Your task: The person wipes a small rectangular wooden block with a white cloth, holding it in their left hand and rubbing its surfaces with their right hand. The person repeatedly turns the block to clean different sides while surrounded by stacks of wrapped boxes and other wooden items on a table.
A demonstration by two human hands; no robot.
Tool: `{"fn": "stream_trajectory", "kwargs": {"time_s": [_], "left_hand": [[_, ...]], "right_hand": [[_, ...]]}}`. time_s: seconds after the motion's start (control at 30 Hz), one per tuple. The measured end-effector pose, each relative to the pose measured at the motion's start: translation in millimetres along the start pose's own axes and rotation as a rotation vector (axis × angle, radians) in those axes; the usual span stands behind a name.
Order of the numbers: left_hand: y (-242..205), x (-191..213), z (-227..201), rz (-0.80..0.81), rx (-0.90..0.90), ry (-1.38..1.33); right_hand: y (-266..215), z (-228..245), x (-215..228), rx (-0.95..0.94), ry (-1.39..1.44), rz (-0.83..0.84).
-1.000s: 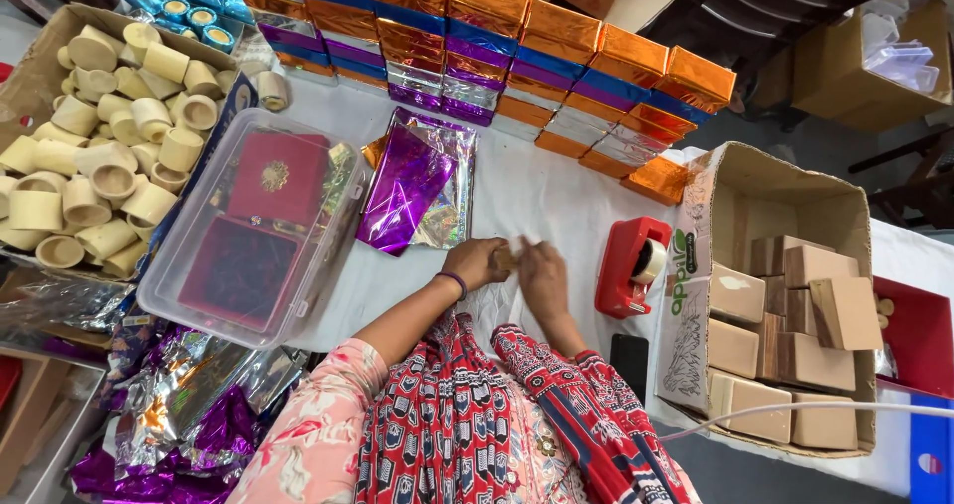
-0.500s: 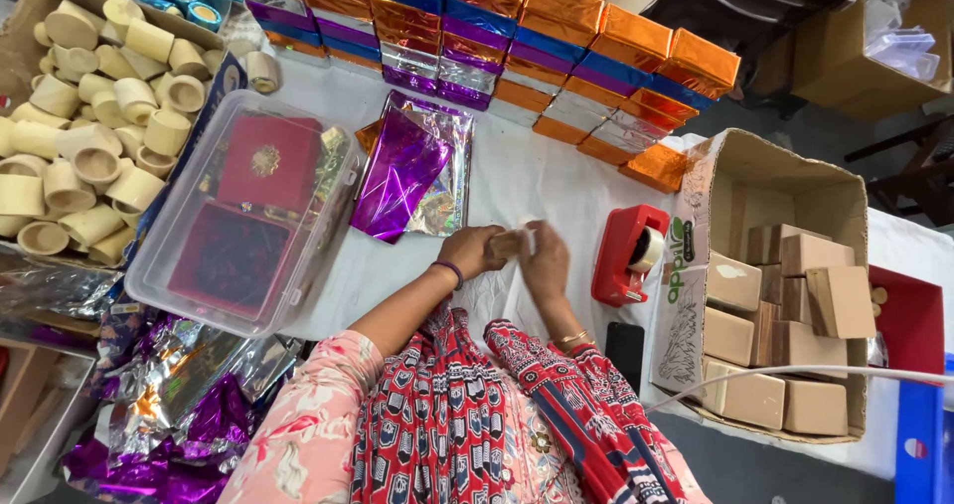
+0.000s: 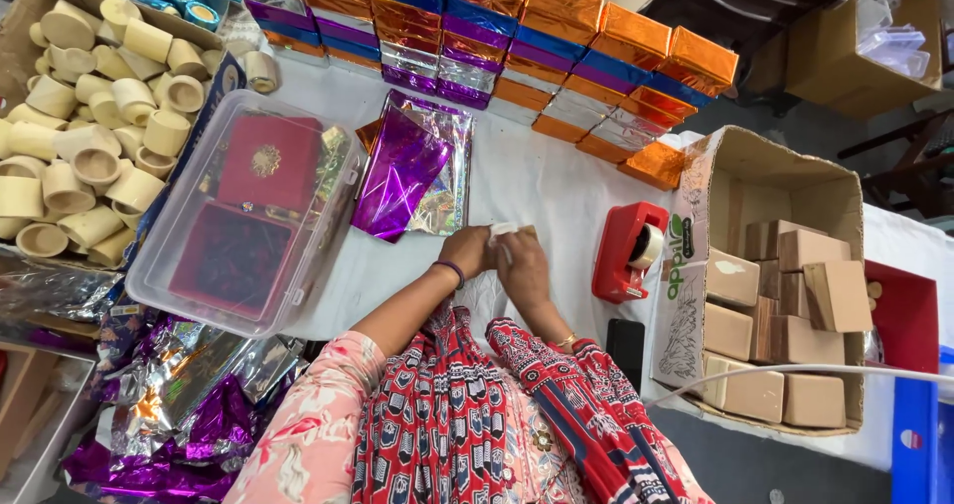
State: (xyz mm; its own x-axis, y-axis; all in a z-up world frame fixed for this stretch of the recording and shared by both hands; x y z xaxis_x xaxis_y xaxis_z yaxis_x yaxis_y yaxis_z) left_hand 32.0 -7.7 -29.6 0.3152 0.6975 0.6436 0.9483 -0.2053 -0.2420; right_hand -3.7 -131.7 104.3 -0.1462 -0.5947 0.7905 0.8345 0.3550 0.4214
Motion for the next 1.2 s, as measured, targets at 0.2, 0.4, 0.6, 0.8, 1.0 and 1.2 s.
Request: {"fn": "stream_trajectory", "kwargs": {"time_s": [0.2, 0.4, 0.6, 0.8, 1.0, 1.2], "left_hand": [[-27.6, 43.3, -43.1, -0.097, -0.15, -0.204], [-11.5, 16.6, -11.4, -0.024, -0.072, -0.017], [-28.7, 43.0, -39.5, -0.092, -0.149, -0.179], [-22.6, 33.7, -23.5, 0.01, -0.062, -0.025], [-42.4, 42.4, -29.5, -0.127, -0.181, -0.218], [-55.1, 64.4, -64.1, -0.256, -0.3, 0.139]], "right_hand": [[1.5, -42.0, 15.9, -0.233, -0.058, -0.004], [5.8, 16.8, 7.7, 0.066, -0.05, -0.047], [1.7, -37.5, 14.0, -0.266, -0.093, 0.003], [-4.2, 3.8, -0.9, 0.007, -0.158, 0.022], [-11.0, -32.9, 12.9, -0.218, -0.1, -0.126], [-33.0, -69.6, -27.6, -0.579, 0.476, -0.066]]}}
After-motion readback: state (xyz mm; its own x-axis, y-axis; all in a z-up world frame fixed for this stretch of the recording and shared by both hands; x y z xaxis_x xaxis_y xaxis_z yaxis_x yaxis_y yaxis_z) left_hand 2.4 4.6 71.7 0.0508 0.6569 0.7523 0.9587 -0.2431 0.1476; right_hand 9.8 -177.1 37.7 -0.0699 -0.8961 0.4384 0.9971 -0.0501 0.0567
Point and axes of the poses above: each hand's wrist, its own y-axis towards the middle knuckle, its own x-axis out of the back of the hand, z = x × y, the point moved 3 cm from there along y, towards the middle knuckle, and after that the axes turned 7 degrees about -y, right-handed, at the moved point
